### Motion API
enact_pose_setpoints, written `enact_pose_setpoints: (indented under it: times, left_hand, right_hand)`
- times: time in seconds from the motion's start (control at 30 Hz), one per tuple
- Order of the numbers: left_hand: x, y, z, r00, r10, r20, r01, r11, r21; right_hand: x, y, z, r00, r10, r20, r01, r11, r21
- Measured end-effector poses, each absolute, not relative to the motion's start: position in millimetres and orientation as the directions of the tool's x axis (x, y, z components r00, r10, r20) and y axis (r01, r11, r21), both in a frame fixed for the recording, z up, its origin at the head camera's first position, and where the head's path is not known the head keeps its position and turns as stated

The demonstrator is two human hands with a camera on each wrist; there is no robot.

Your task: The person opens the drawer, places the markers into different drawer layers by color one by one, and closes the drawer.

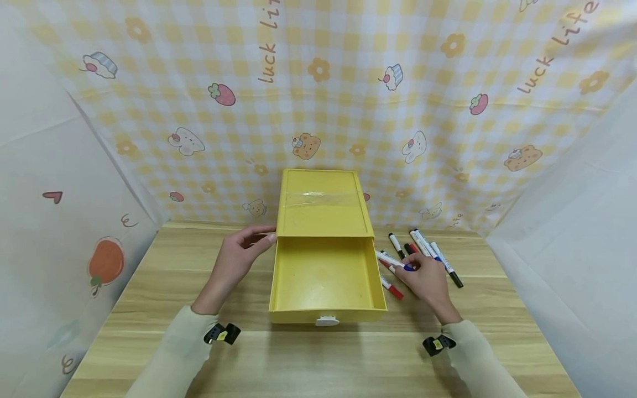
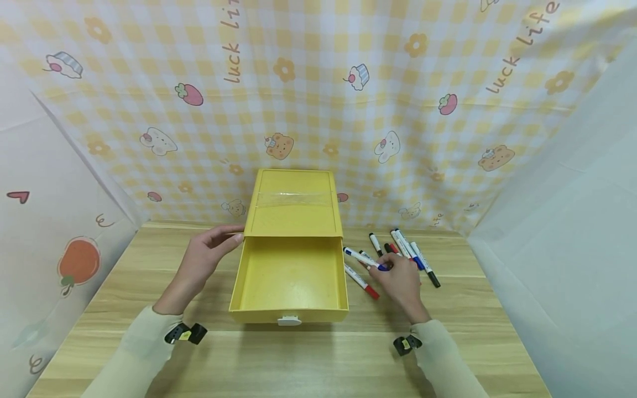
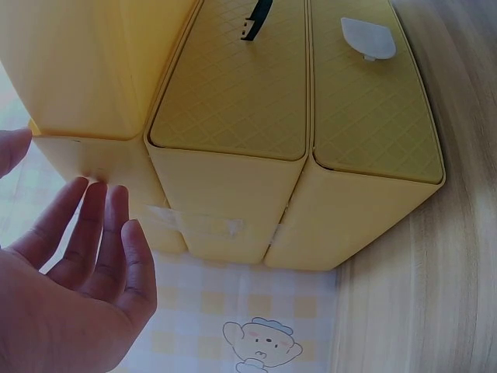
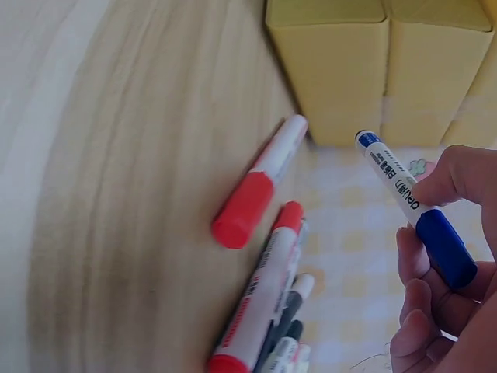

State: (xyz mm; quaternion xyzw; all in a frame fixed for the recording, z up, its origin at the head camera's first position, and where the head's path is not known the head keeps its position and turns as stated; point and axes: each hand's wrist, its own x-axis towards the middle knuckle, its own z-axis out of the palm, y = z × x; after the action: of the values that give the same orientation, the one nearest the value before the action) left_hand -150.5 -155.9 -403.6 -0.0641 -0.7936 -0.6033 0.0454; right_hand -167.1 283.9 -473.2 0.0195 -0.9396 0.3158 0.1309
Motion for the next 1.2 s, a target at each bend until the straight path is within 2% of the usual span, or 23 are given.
enact_pose_setpoints:
  times: [0.4,1.2]
  left_hand:
    - [-150.9,-156.1,-404.1,-0.988,0.051,0.149,0.157,0.261,0.953]
    - [-150.6,-156.8,-403.0,-0.991,0.050,0.127,0.136,0.260,0.956]
  right_hand:
    - [-161.0,277.7,-444.6,-0.961,-0.010,0.275,-0.181,0.776,-0.605]
    - [-157.9,277.1,-401.9,-0.945,0.012,0.327,-0.200,0.771,-0.605]
